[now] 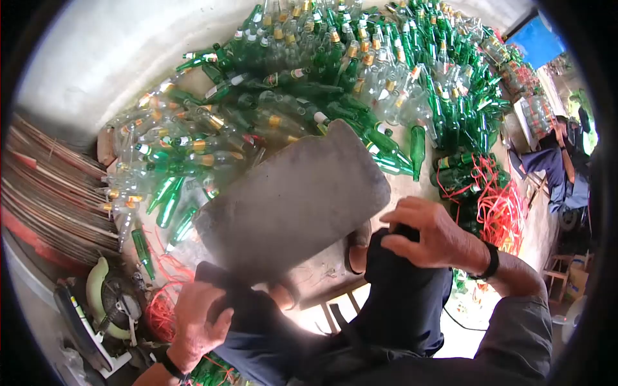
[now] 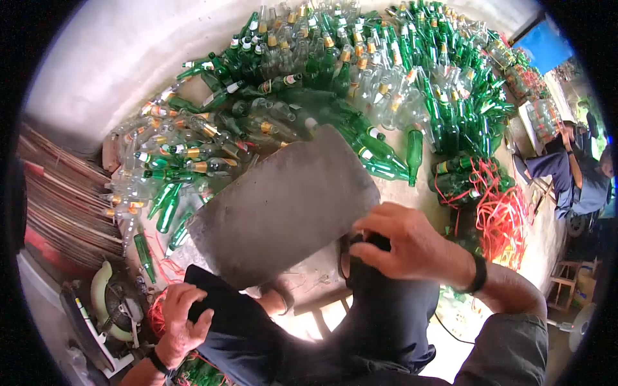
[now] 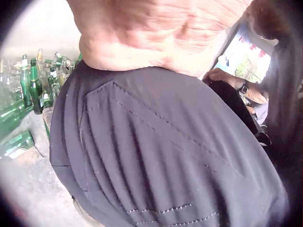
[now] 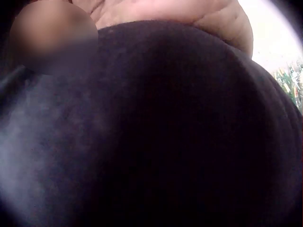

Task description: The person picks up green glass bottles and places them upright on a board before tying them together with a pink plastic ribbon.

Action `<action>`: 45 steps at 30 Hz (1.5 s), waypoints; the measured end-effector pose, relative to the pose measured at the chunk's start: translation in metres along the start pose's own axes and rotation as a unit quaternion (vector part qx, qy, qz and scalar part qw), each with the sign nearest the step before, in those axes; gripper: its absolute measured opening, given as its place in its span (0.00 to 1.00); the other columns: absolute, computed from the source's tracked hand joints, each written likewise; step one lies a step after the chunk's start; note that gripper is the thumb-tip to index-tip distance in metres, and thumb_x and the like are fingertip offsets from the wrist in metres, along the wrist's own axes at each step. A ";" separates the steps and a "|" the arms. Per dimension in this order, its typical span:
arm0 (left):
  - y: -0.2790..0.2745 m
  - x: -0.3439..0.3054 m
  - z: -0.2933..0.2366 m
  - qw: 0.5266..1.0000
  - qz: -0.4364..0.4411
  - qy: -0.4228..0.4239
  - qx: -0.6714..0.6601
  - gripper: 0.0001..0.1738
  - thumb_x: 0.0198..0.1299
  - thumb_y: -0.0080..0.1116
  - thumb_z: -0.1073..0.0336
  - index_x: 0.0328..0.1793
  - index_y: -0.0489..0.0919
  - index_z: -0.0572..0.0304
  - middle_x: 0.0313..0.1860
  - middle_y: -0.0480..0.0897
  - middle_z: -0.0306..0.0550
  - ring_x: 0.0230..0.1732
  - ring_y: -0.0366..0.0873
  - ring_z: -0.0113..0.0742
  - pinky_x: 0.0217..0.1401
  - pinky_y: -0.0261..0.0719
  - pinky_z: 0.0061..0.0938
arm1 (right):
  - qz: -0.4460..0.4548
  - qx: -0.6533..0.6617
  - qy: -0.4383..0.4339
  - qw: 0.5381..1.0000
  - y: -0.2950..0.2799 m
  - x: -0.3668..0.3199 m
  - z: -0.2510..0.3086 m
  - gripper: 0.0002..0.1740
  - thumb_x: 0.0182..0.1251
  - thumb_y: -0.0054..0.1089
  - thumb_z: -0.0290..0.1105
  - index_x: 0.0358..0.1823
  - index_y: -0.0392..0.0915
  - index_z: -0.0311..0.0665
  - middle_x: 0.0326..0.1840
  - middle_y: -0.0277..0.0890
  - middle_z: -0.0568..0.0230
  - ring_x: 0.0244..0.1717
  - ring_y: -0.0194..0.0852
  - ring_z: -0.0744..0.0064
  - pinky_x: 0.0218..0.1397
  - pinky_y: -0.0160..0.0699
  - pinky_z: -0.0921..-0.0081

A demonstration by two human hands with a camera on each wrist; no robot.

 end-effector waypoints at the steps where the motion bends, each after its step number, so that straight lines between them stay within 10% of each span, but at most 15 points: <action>1: 0.000 -0.003 -0.006 1.000 -0.014 -0.007 -0.010 0.18 0.53 0.73 0.67 0.49 0.81 0.62 0.42 0.81 0.55 0.45 0.78 0.59 0.49 0.77 0.48 | -0.007 -0.001 -0.006 1.000 0.001 -0.007 0.001 0.16 0.60 0.75 0.35 0.45 0.85 0.33 0.36 0.82 0.51 0.40 0.84 0.49 0.41 0.82 0.59; 11: 0.013 -0.024 -0.016 0.987 -0.152 -0.040 0.033 0.16 0.54 0.69 0.73 0.50 0.82 0.61 0.45 0.84 0.52 0.49 0.81 0.55 0.55 0.79 0.42 | -0.171 0.038 -0.002 0.985 -0.001 -0.032 -0.003 0.14 0.64 0.71 0.29 0.47 0.84 0.29 0.38 0.80 0.51 0.39 0.83 0.54 0.43 0.80 0.65; 14: 0.020 -0.043 0.001 0.963 -0.209 -0.165 -0.027 0.16 0.65 0.63 0.72 0.58 0.81 0.67 0.51 0.83 0.53 0.57 0.80 0.46 0.67 0.74 0.34 | -0.213 -0.002 0.009 0.977 0.000 -0.049 -0.003 0.18 0.63 0.71 0.28 0.53 0.82 0.29 0.43 0.78 0.49 0.44 0.81 0.54 0.46 0.80 0.65; 21: 0.023 -0.098 0.034 0.787 -0.240 -0.393 -0.411 0.25 0.76 0.57 0.50 0.64 0.80 0.65 0.53 0.83 0.41 0.52 0.78 0.32 0.56 0.78 0.30 | -0.264 -0.072 0.047 0.961 -0.010 -0.112 0.017 0.30 0.59 0.77 0.32 0.62 0.77 0.32 0.46 0.75 0.53 0.48 0.80 0.55 0.47 0.81 0.62; 23: 0.029 -0.101 0.027 0.786 -0.317 -0.416 -0.329 0.25 0.76 0.56 0.47 0.59 0.81 0.65 0.46 0.84 0.43 0.45 0.79 0.33 0.51 0.78 0.32 | -0.214 -0.056 0.116 0.968 -0.009 -0.130 0.020 0.30 0.58 0.79 0.33 0.60 0.77 0.32 0.46 0.75 0.55 0.45 0.81 0.58 0.44 0.81 0.65; 25: 0.021 -0.107 0.027 0.889 -0.326 -0.315 -0.061 0.23 0.75 0.59 0.49 0.55 0.80 0.67 0.39 0.84 0.50 0.40 0.81 0.39 0.47 0.78 0.35 | -0.220 -0.038 0.144 0.964 -0.004 -0.144 0.024 0.27 0.56 0.81 0.34 0.54 0.77 0.33 0.41 0.76 0.57 0.39 0.81 0.61 0.39 0.80 0.68; 35: 0.033 -0.132 -0.072 0.922 -0.204 -0.300 0.131 0.16 0.68 0.67 0.59 0.48 0.79 0.66 0.33 0.84 0.65 0.38 0.84 0.69 0.38 0.81 0.51 | -0.168 -0.022 0.104 0.980 0.016 -0.163 0.034 0.13 0.65 0.72 0.28 0.30 0.73 0.34 0.23 0.73 0.49 0.24 0.76 0.45 0.27 0.71 0.57; 40: 0.036 -0.136 -0.070 0.937 -0.225 -0.252 0.089 0.11 0.71 0.60 0.70 0.34 0.75 0.67 0.25 0.76 0.66 0.26 0.74 0.65 0.30 0.71 0.48 | -0.175 0.011 0.066 0.982 0.014 -0.158 0.032 0.14 0.67 0.68 0.27 0.28 0.71 0.32 0.21 0.69 0.46 0.22 0.72 0.43 0.27 0.68 0.56; 45: 0.035 -0.152 -0.055 0.942 -0.209 -0.260 0.013 0.12 0.72 0.58 0.72 0.33 0.72 0.67 0.22 0.68 0.57 0.22 0.63 0.45 0.28 0.67 0.39 | -0.090 0.128 0.084 0.984 0.008 -0.162 0.026 0.14 0.68 0.66 0.26 0.28 0.71 0.30 0.17 0.63 0.52 0.18 0.65 0.62 0.25 0.64 0.63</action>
Point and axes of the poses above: each hand's wrist, its own x-axis towards the middle knuckle, its own y-axis out of the palm, z = x × y, the point moved 2 cm from there along x, towards the middle knuckle
